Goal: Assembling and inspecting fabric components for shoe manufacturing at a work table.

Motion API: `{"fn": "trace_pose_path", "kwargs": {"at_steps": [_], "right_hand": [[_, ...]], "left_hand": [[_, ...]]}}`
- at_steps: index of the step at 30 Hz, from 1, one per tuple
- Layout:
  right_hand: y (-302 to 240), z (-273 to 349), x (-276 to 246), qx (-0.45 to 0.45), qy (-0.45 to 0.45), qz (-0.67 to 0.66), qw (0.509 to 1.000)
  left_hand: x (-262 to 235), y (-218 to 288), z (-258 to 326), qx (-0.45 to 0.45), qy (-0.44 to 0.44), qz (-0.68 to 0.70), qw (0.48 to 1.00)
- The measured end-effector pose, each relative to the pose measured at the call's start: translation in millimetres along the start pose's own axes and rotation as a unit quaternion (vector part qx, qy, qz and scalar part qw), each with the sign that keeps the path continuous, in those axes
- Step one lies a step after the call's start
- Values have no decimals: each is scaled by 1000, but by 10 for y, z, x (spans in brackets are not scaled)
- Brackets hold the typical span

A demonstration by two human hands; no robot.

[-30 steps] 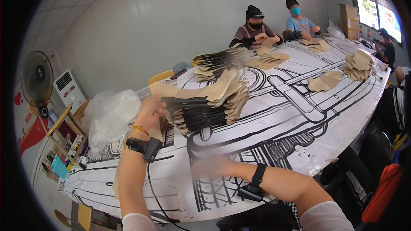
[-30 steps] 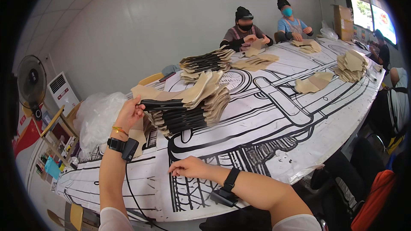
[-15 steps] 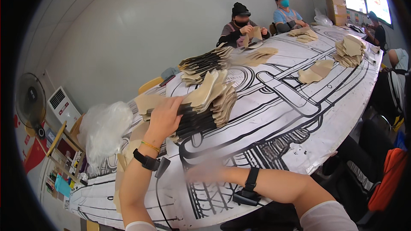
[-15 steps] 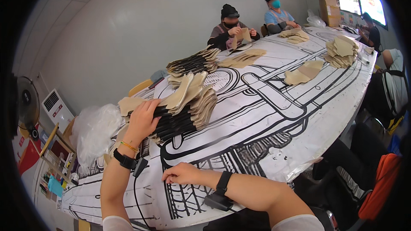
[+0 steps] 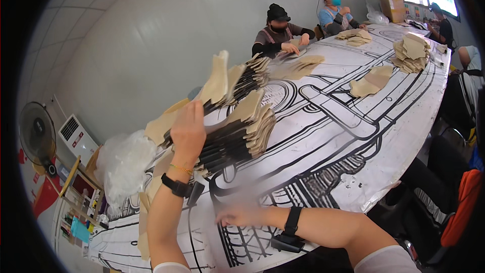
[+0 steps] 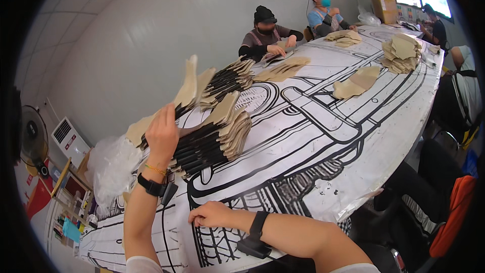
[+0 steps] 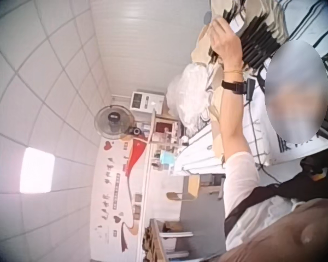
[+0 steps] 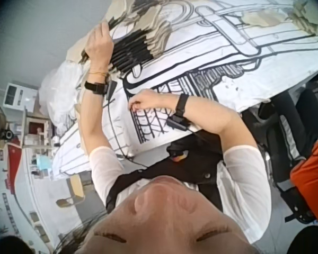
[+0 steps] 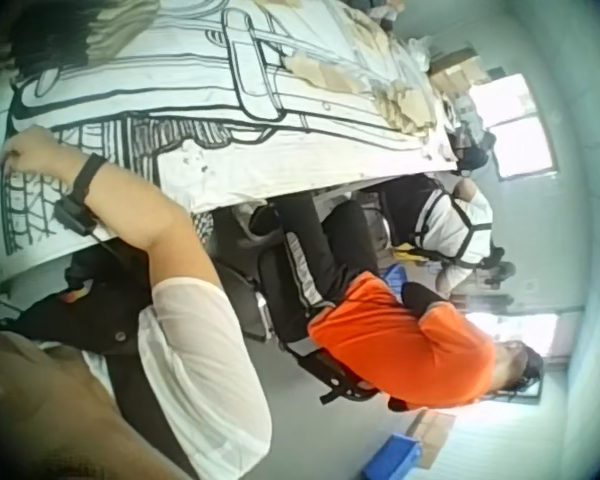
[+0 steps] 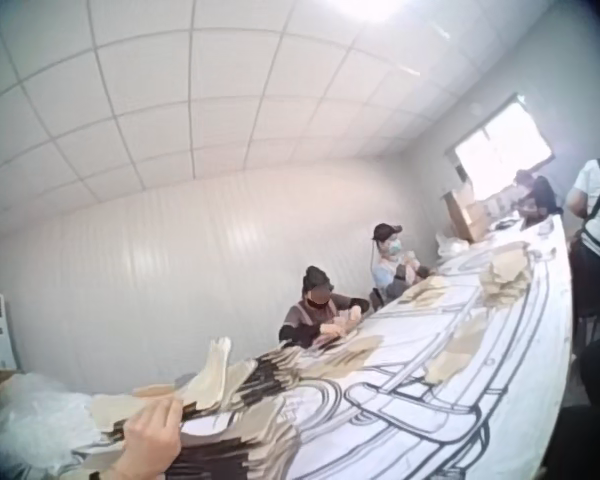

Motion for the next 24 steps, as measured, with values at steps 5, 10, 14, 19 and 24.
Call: {"fn": "trace_pose_path", "kwargs": {"at_steps": [5, 10, 14, 19, 24], "right_hand": [[-35, 5, -25, -11, 9, 33, 999], [-44, 20, -14, -39, 31, 53, 997], [-33, -40, 49, -27, 3, 26, 999], [117, -38, 103, -46, -10, 86, 995], [-167, 59, -75, 22, -23, -19, 999]], "left_hand": [[450, 322, 56, 33, -121, 19, 992], [560, 357, 145, 58, -179, 103, 977], [577, 310, 253, 74, -280, 43, 956], [80, 339, 352, 94, -280, 168, 940], [-527, -95, 1248, -39, -240, 161, 957]]}}
Point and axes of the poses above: each hand's wrist, its own z-axis away from the middle knuckle, its own x-axis out of the palm, y = z × x, the point moved 8 cm from there along -z, towards the middle knuckle, and after that the axes turned 10 degrees about -y, right-handed, at the moved point
